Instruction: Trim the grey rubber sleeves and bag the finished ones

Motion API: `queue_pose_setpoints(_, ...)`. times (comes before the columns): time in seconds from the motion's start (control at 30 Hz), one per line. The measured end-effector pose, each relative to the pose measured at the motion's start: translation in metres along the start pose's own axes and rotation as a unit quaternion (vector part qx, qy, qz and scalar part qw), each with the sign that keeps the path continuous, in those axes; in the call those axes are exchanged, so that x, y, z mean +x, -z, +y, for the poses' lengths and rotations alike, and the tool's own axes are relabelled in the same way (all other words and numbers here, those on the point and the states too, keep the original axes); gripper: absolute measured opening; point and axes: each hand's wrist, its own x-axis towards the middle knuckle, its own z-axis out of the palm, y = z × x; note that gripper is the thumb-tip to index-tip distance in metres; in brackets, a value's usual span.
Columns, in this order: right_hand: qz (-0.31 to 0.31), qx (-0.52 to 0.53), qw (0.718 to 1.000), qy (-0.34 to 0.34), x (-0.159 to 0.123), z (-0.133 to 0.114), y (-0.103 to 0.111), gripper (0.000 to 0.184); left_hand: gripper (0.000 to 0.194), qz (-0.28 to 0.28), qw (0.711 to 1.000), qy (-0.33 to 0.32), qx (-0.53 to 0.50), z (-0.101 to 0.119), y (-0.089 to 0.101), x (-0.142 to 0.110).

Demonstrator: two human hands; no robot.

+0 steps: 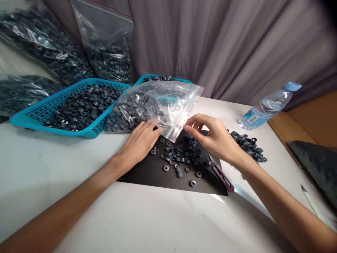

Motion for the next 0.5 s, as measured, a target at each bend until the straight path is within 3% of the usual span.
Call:
queue_pose_setpoints(0.3,-0.006,-0.011,1.000,-0.004,-0.001,0.002,-0.002,0.012,0.033,0.022,0.997,-0.002,-0.068,-0.004,0.007,0.004)
queue_pose_setpoints(0.5,-0.006,-0.019,1.000,0.002,0.000,0.004,-0.003,0.013,0.046,0.008,0.998,0.015,-0.058,-0.009,-0.006,-0.005)
